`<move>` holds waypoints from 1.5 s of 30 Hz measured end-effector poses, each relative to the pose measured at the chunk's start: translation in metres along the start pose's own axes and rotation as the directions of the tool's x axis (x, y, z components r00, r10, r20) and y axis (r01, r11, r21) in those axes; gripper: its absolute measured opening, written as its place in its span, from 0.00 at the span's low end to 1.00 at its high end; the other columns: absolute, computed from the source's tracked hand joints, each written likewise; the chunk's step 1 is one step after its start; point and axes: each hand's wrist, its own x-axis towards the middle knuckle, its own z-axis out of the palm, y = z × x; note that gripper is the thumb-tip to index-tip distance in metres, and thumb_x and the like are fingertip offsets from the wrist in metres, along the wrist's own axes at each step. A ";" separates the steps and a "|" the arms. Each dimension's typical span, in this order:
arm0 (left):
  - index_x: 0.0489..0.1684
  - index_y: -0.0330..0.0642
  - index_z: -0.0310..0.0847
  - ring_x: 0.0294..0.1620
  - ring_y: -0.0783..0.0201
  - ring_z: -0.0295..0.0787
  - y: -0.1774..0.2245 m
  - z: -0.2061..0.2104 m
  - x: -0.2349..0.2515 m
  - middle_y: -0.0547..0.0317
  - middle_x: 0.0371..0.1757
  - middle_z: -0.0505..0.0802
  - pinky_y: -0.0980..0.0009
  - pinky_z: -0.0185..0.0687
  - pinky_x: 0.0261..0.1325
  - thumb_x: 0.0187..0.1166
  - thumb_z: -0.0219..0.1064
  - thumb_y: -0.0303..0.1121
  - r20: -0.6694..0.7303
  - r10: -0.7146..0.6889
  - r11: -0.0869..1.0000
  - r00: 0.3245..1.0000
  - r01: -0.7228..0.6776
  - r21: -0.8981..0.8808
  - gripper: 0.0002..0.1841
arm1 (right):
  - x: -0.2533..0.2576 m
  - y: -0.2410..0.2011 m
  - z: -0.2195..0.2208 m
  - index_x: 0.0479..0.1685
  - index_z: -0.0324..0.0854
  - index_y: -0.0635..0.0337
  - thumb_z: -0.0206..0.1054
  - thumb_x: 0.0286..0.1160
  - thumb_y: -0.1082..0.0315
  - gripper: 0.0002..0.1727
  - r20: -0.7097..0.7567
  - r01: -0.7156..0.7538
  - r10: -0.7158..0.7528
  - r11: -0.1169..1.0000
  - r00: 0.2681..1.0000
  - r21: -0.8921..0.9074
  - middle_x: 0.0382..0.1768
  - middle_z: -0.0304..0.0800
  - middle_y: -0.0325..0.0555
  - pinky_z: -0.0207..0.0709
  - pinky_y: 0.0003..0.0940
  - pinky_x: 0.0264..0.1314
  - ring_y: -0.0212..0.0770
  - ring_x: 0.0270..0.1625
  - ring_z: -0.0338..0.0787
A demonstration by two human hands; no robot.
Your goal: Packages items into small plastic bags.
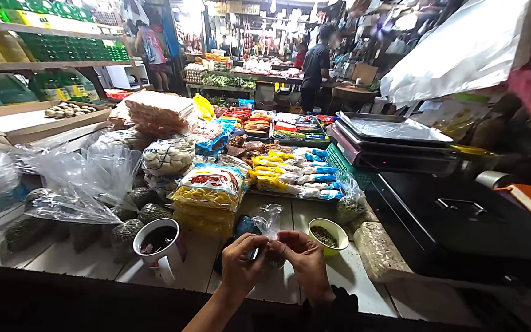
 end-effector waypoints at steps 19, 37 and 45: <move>0.39 0.34 0.93 0.47 0.76 0.95 0.005 0.011 -0.015 0.57 0.42 0.97 0.81 0.90 0.56 0.69 0.73 0.25 -0.062 0.093 0.995 0.994 -0.091 0.032 0.06 | 0.000 -0.004 -0.004 0.41 0.94 0.65 0.79 0.62 0.78 0.09 0.048 0.146 -0.142 0.985 0.989 -0.092 0.39 0.98 0.42 0.87 0.26 0.52 0.29 0.45 0.94; 0.33 0.38 0.95 0.41 0.77 0.95 0.032 0.000 0.007 0.56 0.35 0.97 0.84 0.87 0.50 0.68 0.74 0.32 0.053 0.077 0.957 0.996 -0.089 0.277 0.07 | 0.000 -0.001 -0.003 0.52 0.84 0.55 0.78 0.49 0.69 0.24 0.071 0.403 -0.420 0.790 0.905 -0.462 0.36 0.94 0.30 0.67 0.56 0.67 0.36 0.51 0.88; 0.40 0.34 0.93 0.45 0.72 0.95 0.020 0.011 -0.009 0.52 0.40 0.97 0.81 0.87 0.55 0.67 0.74 0.32 0.014 0.043 0.946 0.999 -0.045 0.320 0.11 | 0.000 0.006 -0.009 0.52 0.62 0.59 0.70 0.53 0.84 0.27 0.126 0.132 -0.148 0.983 0.981 0.124 0.33 0.90 0.37 0.85 0.28 0.44 0.31 0.39 0.92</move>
